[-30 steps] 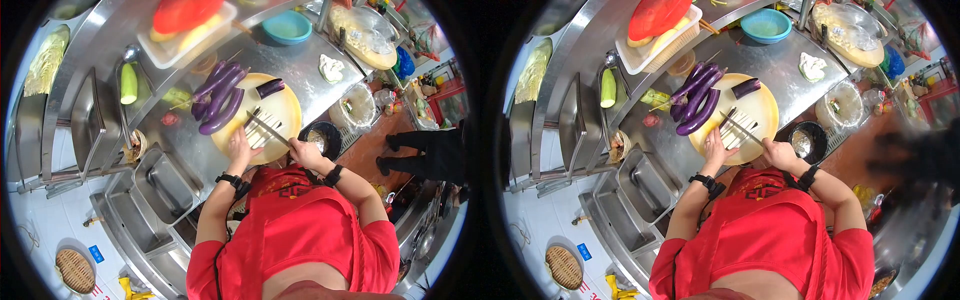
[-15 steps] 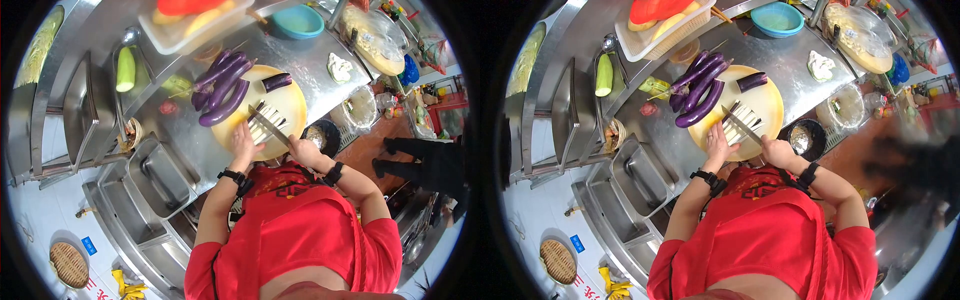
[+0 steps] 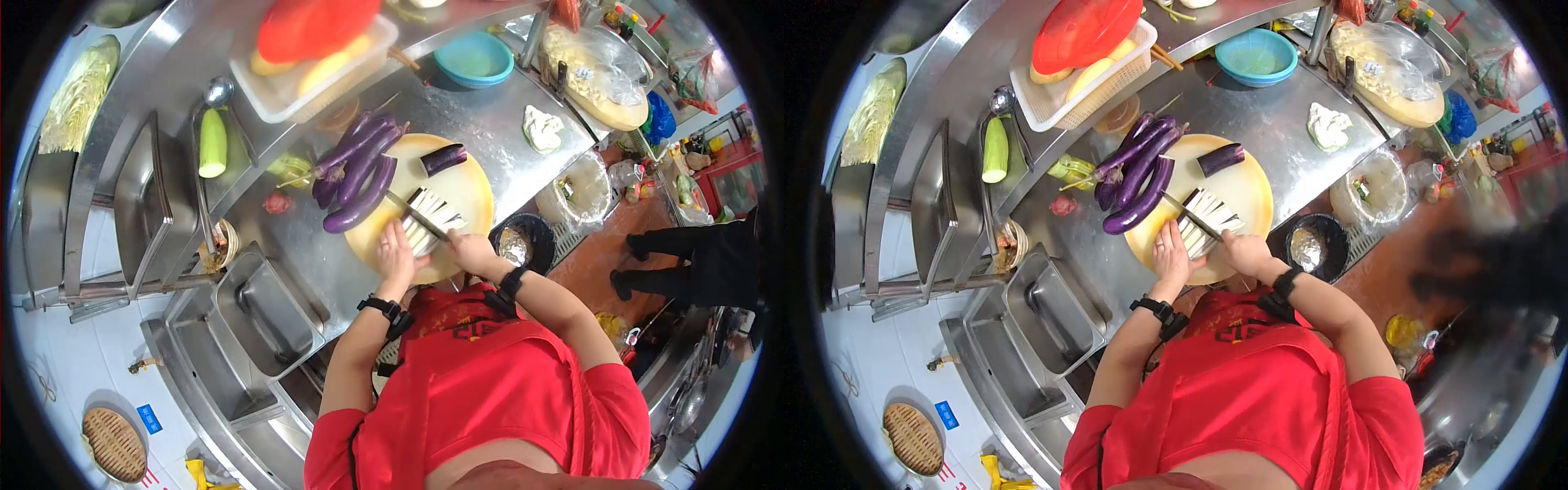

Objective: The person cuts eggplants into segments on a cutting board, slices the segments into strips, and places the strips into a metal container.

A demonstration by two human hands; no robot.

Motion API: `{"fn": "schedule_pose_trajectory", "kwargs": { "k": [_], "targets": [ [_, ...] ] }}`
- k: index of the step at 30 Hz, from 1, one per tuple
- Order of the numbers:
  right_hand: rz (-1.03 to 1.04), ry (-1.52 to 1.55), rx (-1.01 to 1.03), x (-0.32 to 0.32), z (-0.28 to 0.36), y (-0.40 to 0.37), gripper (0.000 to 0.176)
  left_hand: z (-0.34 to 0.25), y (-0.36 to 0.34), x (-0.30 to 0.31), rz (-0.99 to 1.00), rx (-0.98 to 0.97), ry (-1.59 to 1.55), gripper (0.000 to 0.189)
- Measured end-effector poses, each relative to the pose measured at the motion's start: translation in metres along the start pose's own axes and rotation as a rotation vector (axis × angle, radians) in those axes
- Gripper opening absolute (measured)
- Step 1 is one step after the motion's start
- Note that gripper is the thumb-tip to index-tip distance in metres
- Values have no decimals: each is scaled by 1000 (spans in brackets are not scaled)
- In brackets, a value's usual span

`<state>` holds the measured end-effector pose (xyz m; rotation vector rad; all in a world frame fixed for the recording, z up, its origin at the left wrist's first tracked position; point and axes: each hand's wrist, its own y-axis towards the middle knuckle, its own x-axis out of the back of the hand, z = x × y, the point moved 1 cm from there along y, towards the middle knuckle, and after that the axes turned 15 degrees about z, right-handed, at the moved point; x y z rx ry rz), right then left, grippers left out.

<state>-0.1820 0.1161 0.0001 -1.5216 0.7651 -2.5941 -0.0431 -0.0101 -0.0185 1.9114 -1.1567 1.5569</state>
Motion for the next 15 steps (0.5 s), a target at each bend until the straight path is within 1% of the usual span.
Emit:
{"fn": "schedule_pose_trajectory", "kwargs": {
  "k": [2, 3, 4, 5, 7, 8, 9, 11, 12, 14, 15],
  "targets": [
    [-166, 151, 50, 6, -7, -20, 19, -1, 6, 7, -3, -40, 42, 107],
    [-161, 151, 49, 3, -17, -26, 19, -2, 5, 8, 8, -70, 78, 106],
    [-231, 251, 32, -3, -31, -34, 20, -1, 8, 9, 32, -80, 65, 104],
    [-300, 351, 14, -8, -44, -42, 22, 1, 11, 10, 112, -89, 74, 104],
    [-215, 651, -43, -3, -62, -62, 20, 6, 19, 16, 161, -177, 38, 104],
    [-117, 962, -98, 3, -65, -74, 17, 6, 23, 20, 206, -174, 30, 105],
    [-78, 1066, -102, -2, -74, -78, 12, 5, 26, 20, 214, -169, 26, 105],
    [35, 1231, -92, -14, -86, -86, 9, 2, 30, 18, 161, -153, 1, 102],
    [51, 1272, -97, -21, -85, -85, 9, -3, 29, 18, 108, -150, 66, 99],
    [117, 1356, -111, -36, -84, -83, 13, -10, 28, 11, 113, -122, -2, 99],
    [90, 1264, -11, -39, -77, -78, 16, -14, 28, 9, 111, -93, -64, 99]
  ]
}}
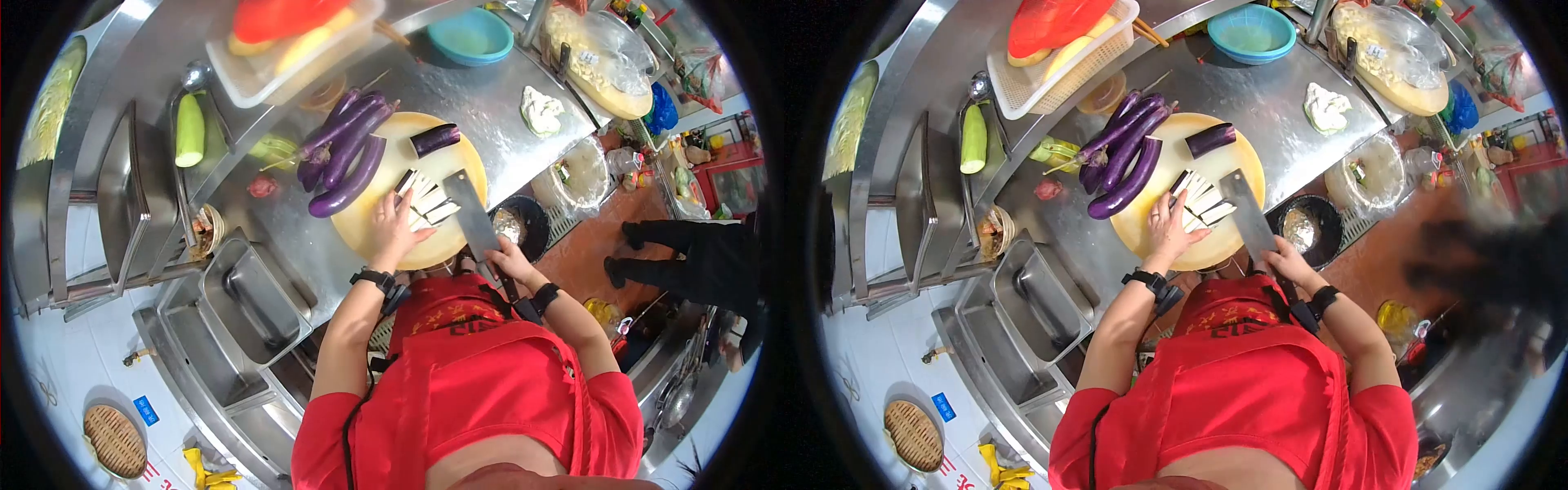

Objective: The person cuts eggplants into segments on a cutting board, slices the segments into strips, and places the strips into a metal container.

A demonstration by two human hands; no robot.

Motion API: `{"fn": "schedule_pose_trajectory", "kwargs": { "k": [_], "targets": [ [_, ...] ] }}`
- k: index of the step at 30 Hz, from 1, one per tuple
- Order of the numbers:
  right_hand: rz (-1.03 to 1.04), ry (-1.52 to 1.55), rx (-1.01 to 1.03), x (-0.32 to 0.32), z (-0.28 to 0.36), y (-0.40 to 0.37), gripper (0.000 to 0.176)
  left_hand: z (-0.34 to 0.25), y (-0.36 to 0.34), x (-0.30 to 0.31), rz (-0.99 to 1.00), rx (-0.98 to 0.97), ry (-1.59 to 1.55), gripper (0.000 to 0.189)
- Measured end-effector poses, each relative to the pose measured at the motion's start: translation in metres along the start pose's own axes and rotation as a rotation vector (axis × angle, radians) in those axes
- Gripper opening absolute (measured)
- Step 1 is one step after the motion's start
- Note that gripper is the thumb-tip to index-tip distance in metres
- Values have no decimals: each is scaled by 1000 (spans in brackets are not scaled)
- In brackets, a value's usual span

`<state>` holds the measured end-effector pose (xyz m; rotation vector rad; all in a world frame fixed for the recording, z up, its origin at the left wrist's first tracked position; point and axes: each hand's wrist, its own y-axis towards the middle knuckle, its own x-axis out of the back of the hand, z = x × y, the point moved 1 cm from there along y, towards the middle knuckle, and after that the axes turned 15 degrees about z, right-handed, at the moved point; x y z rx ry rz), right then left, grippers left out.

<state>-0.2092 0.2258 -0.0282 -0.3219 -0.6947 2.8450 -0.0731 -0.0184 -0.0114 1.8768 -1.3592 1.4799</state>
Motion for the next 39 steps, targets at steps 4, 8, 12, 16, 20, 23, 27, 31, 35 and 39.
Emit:
{"fn": "schedule_pose_trajectory", "kwargs": {
  "k": [4, 8, 12, 16, 20, 23, 27, 31, 35, 39],
  "targets": [
    [157, 79, -42, -25, 13, 17, 19, -17, -5, -9, -111, 25, 17, 96],
    [250, 9, -103, -47, 22, 40, 15, -19, 1, -19, -301, 60, 0, 91],
    [259, 53, -25, -59, 32, 47, 13, -15, 3, -14, -460, 59, -65, 81],
    [283, 37, -7, -66, 52, 37, 10, -15, -3, 1, -645, -60, -251, 80],
    [314, -225, 30, -79, 91, 36, 15, -11, -28, 35, -830, -46, -290, 81],
    [413, -337, 16, -110, 128, 48, 14, 10, -61, 67, -878, 122, -243, 87],
    [602, -458, 185, -174, 156, 83, 16, 52, -122, 119, -1010, 307, -212, 83],
    [738, -722, 102, -257, 194, 114, 22, 119, -183, 136, -1047, 500, -255, 79],
    [586, -941, 291, -292, 179, 146, 21, 200, -220, 84, -836, 1002, -204, 68],
    [591, -656, 31, -273, 186, 143, 21, 192, -221, 95, -462, 1004, -474, 50]
  ]
}}
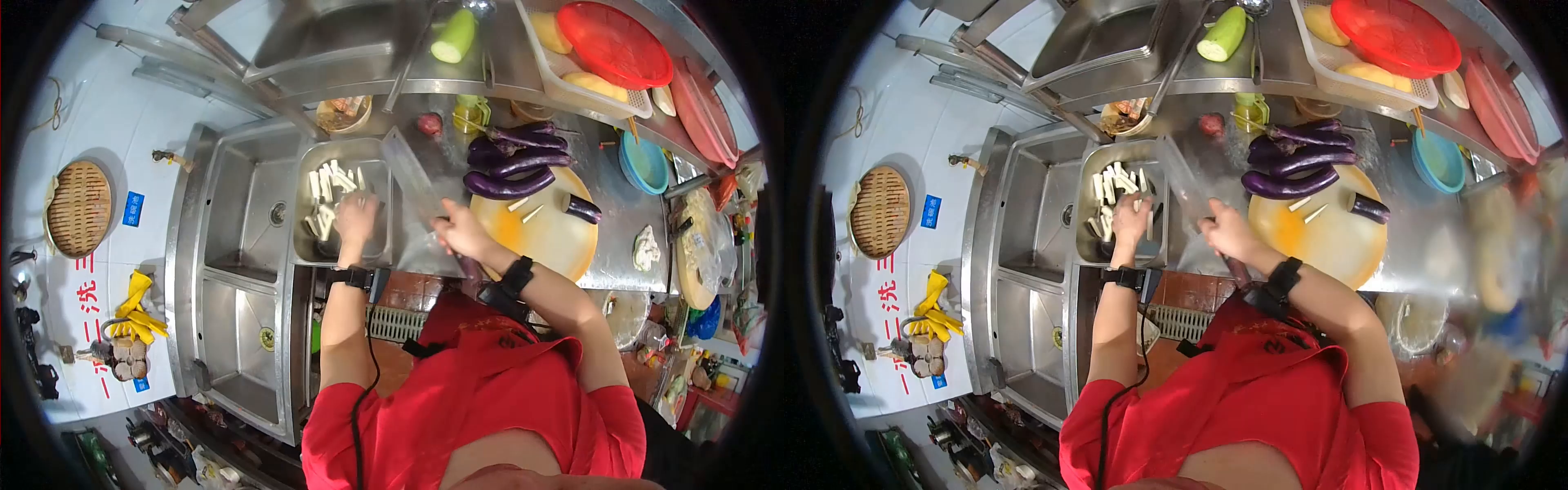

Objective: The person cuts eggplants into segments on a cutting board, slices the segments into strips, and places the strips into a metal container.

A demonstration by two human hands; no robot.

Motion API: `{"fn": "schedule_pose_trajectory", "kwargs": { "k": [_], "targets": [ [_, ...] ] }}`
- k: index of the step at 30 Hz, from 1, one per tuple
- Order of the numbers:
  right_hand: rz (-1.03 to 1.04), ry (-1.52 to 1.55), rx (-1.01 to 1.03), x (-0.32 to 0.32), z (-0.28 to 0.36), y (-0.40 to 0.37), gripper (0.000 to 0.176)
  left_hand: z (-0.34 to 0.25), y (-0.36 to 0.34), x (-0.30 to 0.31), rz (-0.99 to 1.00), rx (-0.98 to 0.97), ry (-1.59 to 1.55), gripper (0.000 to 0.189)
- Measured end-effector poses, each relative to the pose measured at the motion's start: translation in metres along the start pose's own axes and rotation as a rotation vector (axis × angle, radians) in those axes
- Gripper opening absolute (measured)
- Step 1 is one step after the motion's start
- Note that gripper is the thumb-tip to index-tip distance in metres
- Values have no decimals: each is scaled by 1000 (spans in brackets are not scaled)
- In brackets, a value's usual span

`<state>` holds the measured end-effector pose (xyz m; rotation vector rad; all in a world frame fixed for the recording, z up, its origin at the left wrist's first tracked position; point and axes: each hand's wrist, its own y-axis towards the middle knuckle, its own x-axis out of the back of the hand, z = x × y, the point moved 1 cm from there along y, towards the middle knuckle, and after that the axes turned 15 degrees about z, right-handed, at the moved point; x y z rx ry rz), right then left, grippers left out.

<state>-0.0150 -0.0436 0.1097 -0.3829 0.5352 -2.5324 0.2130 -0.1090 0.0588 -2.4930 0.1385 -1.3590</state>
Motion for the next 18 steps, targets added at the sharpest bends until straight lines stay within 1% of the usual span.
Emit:
{"fn": "schedule_pose_trajectory", "kwargs": {
  "k": [1, 2, 3, 5, 7, 9, 11, 12, 14, 15, 17, 18],
  "targets": [
    [-2, 98, 38, 7, -7, -10, 21, -3, 2, -8, 125, -41, 12, 51],
    [-11, 195, 78, 15, -16, -19, 21, -8, -1, -18, 128, -87, 125, 48],
    [-30, 200, 71, 24, -31, -29, 21, -13, -3, -29, 129, -141, 237, 45],
    [-197, 89, 122, 41, -66, -58, 19, -18, 2, -48, 152, -151, 219, 44],
    [-309, 67, 27, 55, -84, -103, 16, -20, -2, -58, 28, -319, 216, 40],
    [-558, -272, 258, 67, -154, -130, 16, -29, -5, -70, 44, -362, 194, 40],
    [-533, -364, -58, 73, -174, -177, 16, -44, -12, -74, 134, -401, 253, 38],
    [-550, -357, -72, 71, -187, -196, 16, -47, -14, -79, 148, -419, 255, 38],
    [-650, -559, -155, 62, -211, -224, 17, -52, -17, -88, 60, -373, 349, 43],
    [-664, -552, -167, 57, -215, -232, 17, -62, -22, -92, 69, -390, 352, 43],
    [-679, -606, -344, 49, -223, -242, 18, -96, -44, -94, -283, -592, 417, 49],
    [-639, -552, -419, 46, -225, -242, 23, -115, -53, -100, -226, -719, 350, 58]
  ]
}}
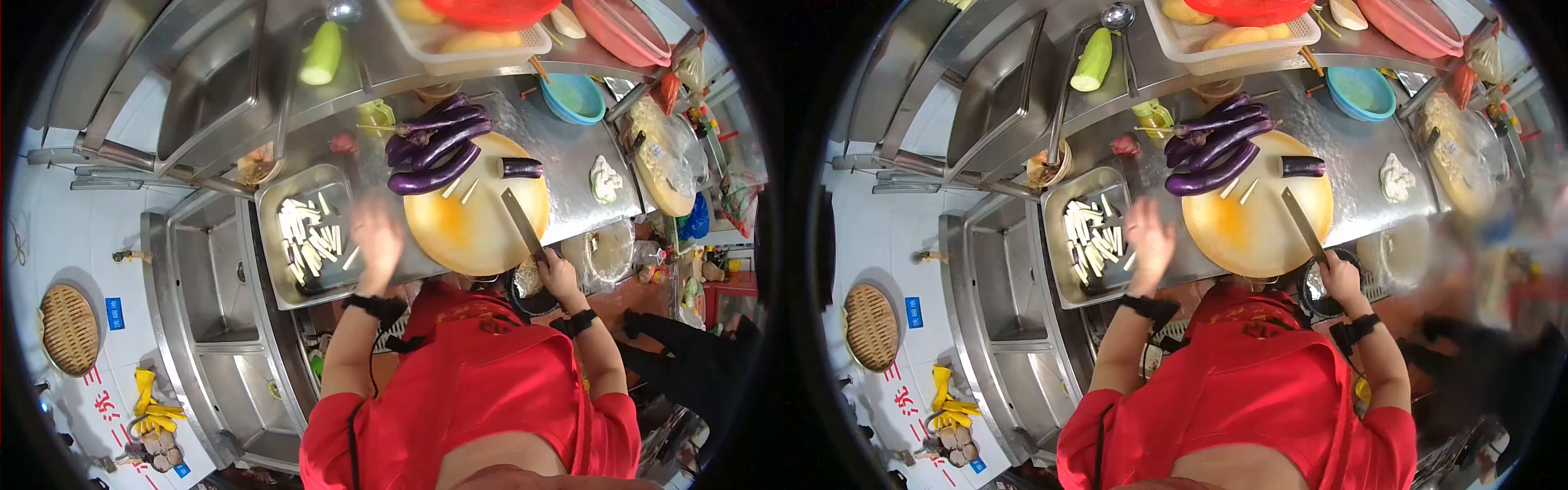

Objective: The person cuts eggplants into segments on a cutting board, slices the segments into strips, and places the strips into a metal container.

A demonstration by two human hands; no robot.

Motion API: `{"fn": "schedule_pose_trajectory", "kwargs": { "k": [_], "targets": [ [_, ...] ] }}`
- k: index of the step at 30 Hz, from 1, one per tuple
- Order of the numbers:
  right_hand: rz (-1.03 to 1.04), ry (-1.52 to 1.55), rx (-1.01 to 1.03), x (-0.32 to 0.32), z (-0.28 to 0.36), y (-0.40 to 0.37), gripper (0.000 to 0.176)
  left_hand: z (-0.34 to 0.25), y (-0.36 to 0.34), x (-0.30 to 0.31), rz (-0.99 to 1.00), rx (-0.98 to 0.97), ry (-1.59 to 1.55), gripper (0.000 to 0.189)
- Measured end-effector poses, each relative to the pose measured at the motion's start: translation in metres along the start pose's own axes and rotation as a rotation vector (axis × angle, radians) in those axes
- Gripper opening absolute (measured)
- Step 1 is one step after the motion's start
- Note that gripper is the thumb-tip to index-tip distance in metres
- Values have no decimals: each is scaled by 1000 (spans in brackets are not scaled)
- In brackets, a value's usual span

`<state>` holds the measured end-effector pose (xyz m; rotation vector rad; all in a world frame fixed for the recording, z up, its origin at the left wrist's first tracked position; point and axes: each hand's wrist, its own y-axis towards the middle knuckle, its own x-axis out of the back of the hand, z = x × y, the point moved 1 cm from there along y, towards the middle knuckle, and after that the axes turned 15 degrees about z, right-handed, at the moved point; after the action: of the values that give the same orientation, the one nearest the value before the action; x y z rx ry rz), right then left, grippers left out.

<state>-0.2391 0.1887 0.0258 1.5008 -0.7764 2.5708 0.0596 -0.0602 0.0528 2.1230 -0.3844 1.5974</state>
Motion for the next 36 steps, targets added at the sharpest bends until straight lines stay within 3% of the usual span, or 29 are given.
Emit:
{"fn": "schedule_pose_trajectory", "kwargs": {
  "k": [1, 3, 5, 9, 10, 11, 14, 20, 21, 24, 27, 29, 30, 31, 32, 33, 35, 36],
  "targets": [
    [4, 5, 8, -6, 0, 0, 23, -17, 12, 2, 216, -117, -145, 60],
    [15, -19, -85, -23, -1, 6, 23, -44, 13, -56, 352, -188, -278, 51],
    [-13, -71, -106, -29, 7, 8, 23, -74, 34, -89, 417, -292, -202, 49],
    [-20, -71, -108, -35, 2, 13, 24, -108, 58, -109, 402, -173, -53, 40],
    [-24, -63, -113, -33, 3, 12, 25, -112, 59, -123, 274, -143, -2, 26],
    [-23, -52, -120, -32, 4, 11, 25, -111, 58, -136, 261, -130, -7, 26],
    [-30, -59, -112, -33, 4, 12, 25, -107, 50, -143, 220, -205, -22, 11],
    [-25, -110, -110, -34, 0, 14, 23, -99, 32, -140, 232, -201, -32, 13],
    [-30, -106, -125, -33, 1, 14, 23, -97, 31, -137, 236, -216, -36, 13],
    [-28, -111, -92, -31, 4, 13, 24, -91, 29, -113, 487, -210, -208, 18],
    [-61, -107, -78, -32, 4, 13, 23, -73, 22, -103, 453, -253, -358, 20],
    [-68, -90, -78, -31, 4, 13, 23, -57, 18, -64, 335, -111, -481, 22],
    [-62, -79, -65, -32, 5, 12, 23, -48, 18, -29, 384, 22, -499, 22],
    [-67, -62, -85, -32, 5, 11, 23, -36, 19, 9, 414, 177, -384, 22],
    [-57, -71, -87, -32, 6, 10, 22, -13, 17, 23, 276, 191, -315, 21],
    [-48, -79, -86, -32, 7, 11, 22, 25, 16, 17, 101, 84, -278, 19],
    [-46, -65, -86, -32, 8, 11, 20, 65, 13, 31, 312, 273, 63, 25],
    [-51, -71, -89, -32, 9, 10, 19, 66, 11, 35, 272, 236, 157, 27]
  ]
}}
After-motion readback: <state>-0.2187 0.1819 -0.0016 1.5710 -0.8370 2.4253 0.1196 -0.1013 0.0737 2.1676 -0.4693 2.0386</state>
